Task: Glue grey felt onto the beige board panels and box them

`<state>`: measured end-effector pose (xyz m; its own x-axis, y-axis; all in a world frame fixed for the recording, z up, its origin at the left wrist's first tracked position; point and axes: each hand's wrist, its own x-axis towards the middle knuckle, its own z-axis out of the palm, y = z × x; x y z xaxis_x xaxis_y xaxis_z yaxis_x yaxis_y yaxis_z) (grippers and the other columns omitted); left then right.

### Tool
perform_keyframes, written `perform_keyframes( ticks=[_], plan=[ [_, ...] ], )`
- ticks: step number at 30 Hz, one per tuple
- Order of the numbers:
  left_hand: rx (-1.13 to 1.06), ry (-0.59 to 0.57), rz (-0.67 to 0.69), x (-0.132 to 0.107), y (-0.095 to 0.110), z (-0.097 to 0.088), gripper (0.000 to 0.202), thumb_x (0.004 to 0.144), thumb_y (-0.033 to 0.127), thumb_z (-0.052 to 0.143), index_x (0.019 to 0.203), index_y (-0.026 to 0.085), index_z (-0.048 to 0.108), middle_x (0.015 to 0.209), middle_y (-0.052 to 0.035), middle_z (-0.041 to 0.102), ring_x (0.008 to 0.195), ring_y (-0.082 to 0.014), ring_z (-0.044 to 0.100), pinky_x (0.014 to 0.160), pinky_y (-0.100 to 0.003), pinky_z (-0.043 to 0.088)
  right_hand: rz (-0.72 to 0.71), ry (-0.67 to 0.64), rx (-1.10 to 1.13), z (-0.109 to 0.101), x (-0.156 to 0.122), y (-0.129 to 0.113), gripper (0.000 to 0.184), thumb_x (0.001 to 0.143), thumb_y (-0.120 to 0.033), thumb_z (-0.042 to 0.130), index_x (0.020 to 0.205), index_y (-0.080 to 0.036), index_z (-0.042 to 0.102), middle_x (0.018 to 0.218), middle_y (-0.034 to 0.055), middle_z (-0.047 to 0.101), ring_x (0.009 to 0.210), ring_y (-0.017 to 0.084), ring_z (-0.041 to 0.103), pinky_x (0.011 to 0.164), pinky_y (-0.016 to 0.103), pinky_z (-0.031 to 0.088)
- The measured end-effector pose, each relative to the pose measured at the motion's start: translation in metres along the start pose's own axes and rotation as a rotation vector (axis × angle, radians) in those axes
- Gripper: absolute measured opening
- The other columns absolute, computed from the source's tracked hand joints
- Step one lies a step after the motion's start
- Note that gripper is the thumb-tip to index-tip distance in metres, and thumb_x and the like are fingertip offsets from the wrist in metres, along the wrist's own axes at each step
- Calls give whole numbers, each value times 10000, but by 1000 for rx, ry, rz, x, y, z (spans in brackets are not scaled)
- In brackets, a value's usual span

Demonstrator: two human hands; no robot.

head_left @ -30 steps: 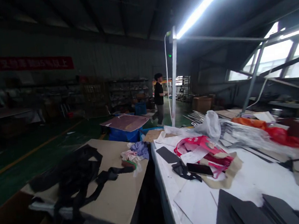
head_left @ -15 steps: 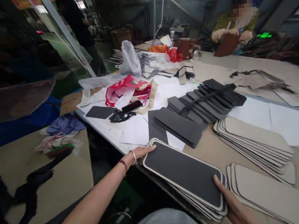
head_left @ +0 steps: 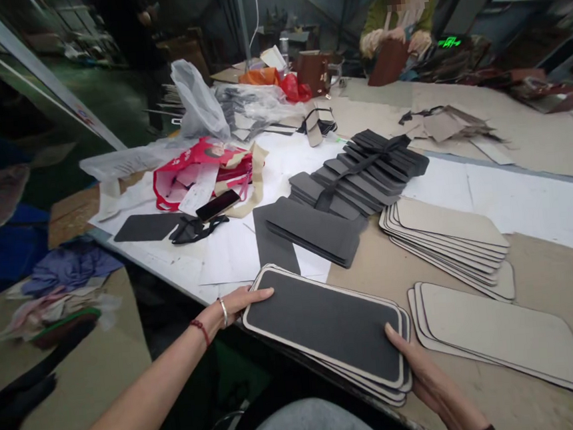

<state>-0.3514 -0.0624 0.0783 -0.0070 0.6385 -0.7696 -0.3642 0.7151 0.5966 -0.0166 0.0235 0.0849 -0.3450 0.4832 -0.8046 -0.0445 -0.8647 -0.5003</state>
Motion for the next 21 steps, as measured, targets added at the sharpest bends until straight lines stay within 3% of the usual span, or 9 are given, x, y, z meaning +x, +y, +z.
perform_keyframes(
  ticks=[7, 14, 21],
  plan=[
    [-158, -82, 29, -1, -14, 7, 546, 608, 388, 715, 1037, 89, 557, 924, -133, 672, 810, -220, 636, 773, -312, 498, -44, -30, -32, 2, -2, -6, 662, 659, -325, 702, 1226, -81, 463, 954, 145, 674, 899, 279, 627, 869, 420, 481],
    [-184, -55, 113, -8, -14, 24, 640, 597, 403, 715, 1129, 129, 489, 954, -135, 662, 847, -264, 629, 773, -364, 502, -163, -24, -45, 0, -6, -14, 718, 590, -352, 742, 1208, -90, 486, 906, 139, 687, 843, 282, 643, 816, 411, 500],
    [-163, -127, 79, -4, -17, 21, 628, 630, 374, 693, 1164, 142, 460, 1006, -131, 649, 927, -268, 605, 842, -379, 474, -157, -69, -71, -8, 1, -17, 675, 640, -334, 709, 1221, -94, 461, 941, 128, 681, 879, 272, 635, 865, 421, 479]
  ],
)
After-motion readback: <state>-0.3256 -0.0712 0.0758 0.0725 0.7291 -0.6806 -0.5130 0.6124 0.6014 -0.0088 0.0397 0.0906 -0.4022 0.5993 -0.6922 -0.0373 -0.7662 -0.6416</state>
